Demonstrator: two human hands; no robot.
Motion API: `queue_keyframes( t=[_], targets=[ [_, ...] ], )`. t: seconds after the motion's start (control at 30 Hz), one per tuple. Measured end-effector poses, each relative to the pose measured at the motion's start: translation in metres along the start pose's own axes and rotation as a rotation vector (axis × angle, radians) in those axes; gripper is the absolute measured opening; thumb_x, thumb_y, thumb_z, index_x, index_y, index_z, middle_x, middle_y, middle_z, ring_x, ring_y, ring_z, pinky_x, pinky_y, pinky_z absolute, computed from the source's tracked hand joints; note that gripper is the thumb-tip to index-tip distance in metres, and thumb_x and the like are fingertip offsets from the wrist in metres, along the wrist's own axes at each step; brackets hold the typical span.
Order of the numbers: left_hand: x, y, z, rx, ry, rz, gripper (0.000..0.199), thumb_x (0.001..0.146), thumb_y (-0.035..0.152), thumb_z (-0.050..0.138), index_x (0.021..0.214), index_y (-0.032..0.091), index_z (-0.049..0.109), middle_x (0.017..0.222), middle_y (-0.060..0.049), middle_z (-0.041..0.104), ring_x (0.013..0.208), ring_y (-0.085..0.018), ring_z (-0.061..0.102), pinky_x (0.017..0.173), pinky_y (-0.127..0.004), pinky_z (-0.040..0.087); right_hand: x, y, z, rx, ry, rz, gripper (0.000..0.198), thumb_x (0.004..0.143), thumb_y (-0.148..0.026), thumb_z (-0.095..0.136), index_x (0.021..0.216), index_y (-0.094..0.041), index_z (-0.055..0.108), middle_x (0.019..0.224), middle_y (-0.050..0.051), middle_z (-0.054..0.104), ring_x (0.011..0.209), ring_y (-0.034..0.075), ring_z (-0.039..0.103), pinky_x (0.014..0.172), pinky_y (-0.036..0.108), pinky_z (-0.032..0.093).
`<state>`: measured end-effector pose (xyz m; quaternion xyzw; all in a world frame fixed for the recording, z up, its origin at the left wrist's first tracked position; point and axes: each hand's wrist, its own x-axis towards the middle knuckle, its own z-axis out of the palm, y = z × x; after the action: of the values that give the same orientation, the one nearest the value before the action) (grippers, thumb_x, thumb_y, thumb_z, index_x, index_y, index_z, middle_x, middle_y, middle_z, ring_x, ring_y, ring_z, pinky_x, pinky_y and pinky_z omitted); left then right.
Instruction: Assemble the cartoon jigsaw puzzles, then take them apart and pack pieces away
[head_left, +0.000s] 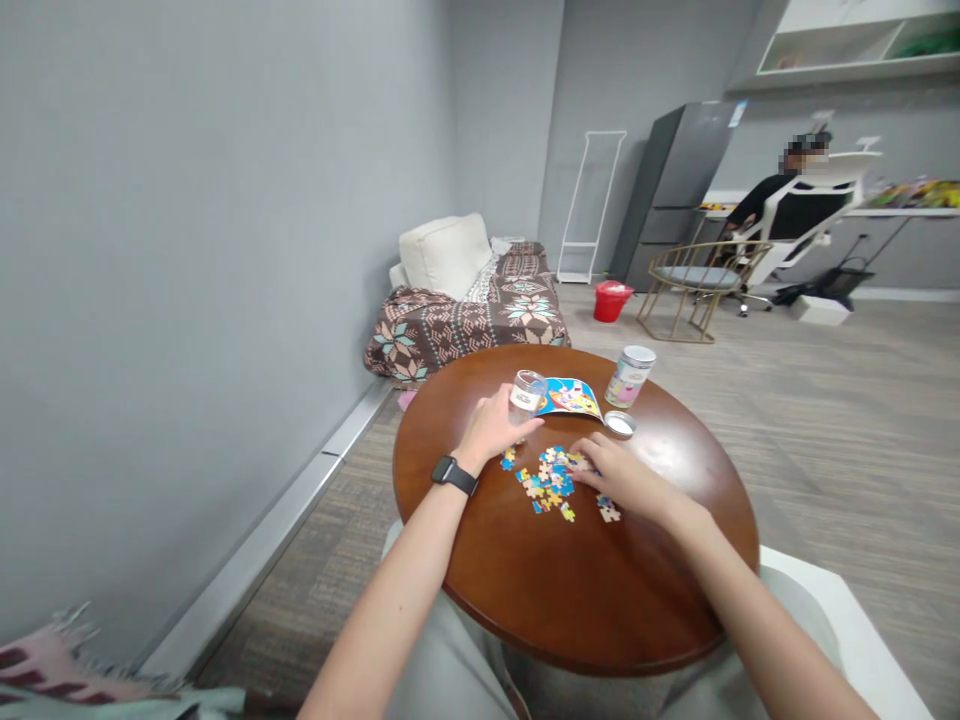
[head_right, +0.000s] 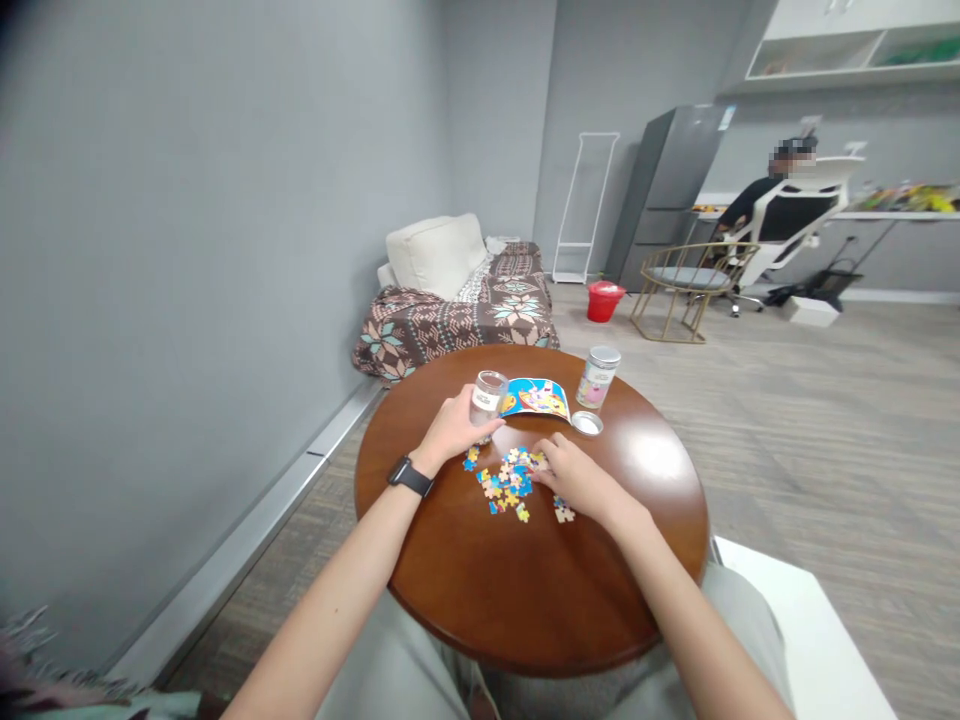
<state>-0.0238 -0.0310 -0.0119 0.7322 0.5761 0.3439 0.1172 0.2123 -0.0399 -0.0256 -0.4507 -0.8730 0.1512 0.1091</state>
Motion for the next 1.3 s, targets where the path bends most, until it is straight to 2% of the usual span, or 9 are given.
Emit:
queue_keyframes(
  t=[0.2,0.27,0.37,0.5,0.63,0.83,0.93,1.07,1.3],
  targets=[
    [0.000,0.000,0.000,-0.010,0.000,-0.022,0.044,0.077,0.047,0.072,0.105,0.023,0.049,0.106,-0.008,0.072,0.099,-0.030,0.068,0.081,-0.038,0.051,0.042,-0.008,-0.014,-0.019,-0.180,-0.006,0.020,0.076,-0.021,0.071,0.094,-0.016,0.065,0.082,0.006,0.069,0.073,0.020,0.064,0.066,0.028,0.045],
    [0.000,0.001,-0.001,-0.016,-0.003,-0.030,0.043,0.077,0.047,0.072,0.104,0.023,0.049,0.106,-0.008,0.072,0.099,-0.029,0.069,0.080,-0.037,0.052,0.047,-0.007,-0.016,-0.024,-0.178,-0.031,0.015,0.074,-0.022,0.072,0.086,-0.017,0.065,0.077,0.005,0.069,0.069,0.019,0.062,0.062,0.027,0.043],
    [0.000,0.002,-0.002,-0.019,-0.009,-0.030,0.042,0.077,0.047,0.073,0.102,0.024,0.049,0.104,-0.008,0.072,0.098,-0.029,0.069,0.079,-0.036,0.052,0.045,-0.004,-0.014,-0.044,-0.037,-0.124,0.006,0.078,-0.015,0.063,0.082,-0.017,0.066,0.083,0.007,0.070,0.073,0.019,0.063,0.066,0.027,0.044],
    [0.000,0.000,0.000,-0.011,-0.006,-0.022,0.043,0.076,0.047,0.074,0.103,0.023,0.049,0.105,-0.008,0.072,0.098,-0.030,0.069,0.079,-0.037,0.052,0.042,0.000,-0.006,-0.039,0.085,-0.197,0.018,0.085,-0.013,0.051,0.085,-0.015,0.068,0.087,0.010,0.071,0.078,0.020,0.064,0.073,0.029,0.046],
    [0.000,-0.002,0.001,-0.005,-0.001,-0.014,0.046,0.076,0.047,0.074,0.107,0.023,0.050,0.106,-0.009,0.072,0.098,-0.030,0.069,0.080,-0.038,0.052,0.046,0.001,-0.004,0.105,0.216,-0.249,0.021,0.089,-0.016,0.049,0.086,-0.017,0.069,0.087,0.008,0.072,0.081,0.020,0.066,0.077,0.031,0.049],
    [0.000,0.004,-0.002,0.000,-0.065,0.056,0.047,0.077,0.045,0.073,0.112,0.021,0.052,0.110,-0.009,0.070,0.103,-0.029,0.067,0.085,-0.039,0.051,0.039,-0.015,-0.014,0.357,0.701,-0.199,0.016,0.090,-0.023,0.052,0.090,-0.021,0.068,0.091,0.007,0.072,0.084,0.021,0.067,0.077,0.035,0.054],
    [-0.001,0.006,-0.001,0.031,-0.064,0.145,0.053,0.077,0.042,0.074,0.120,0.021,0.051,0.120,-0.010,0.066,0.110,-0.028,0.064,0.093,-0.040,0.048,0.033,-0.027,-0.018,0.435,0.870,-0.165,0.018,0.092,-0.025,0.051,0.092,-0.023,0.069,0.095,0.008,0.073,0.088,0.022,0.067,0.079,0.037,0.055],
    [-0.001,0.005,0.004,0.096,-0.088,0.232,0.056,0.076,0.037,0.074,0.125,0.021,0.050,0.124,-0.010,0.063,0.116,-0.028,0.059,0.097,-0.041,0.044,0.034,-0.030,-0.017,0.409,0.823,-0.201,0.019,0.090,-0.024,0.053,0.092,-0.024,0.072,0.096,0.006,0.075,0.092,0.023,0.068,0.085,0.040,0.055],
    [0.000,0.002,0.007,0.107,-0.111,0.256,0.058,0.076,0.034,0.075,0.126,0.021,0.050,0.120,-0.008,0.062,0.113,-0.028,0.059,0.096,-0.041,0.044,0.038,-0.022,-0.016,0.309,0.747,-0.270,0.027,0.083,-0.014,0.055,0.095,-0.027,0.075,0.095,0.004,0.077,0.094,0.024,0.067,0.090,0.045,0.053]
  ],
)
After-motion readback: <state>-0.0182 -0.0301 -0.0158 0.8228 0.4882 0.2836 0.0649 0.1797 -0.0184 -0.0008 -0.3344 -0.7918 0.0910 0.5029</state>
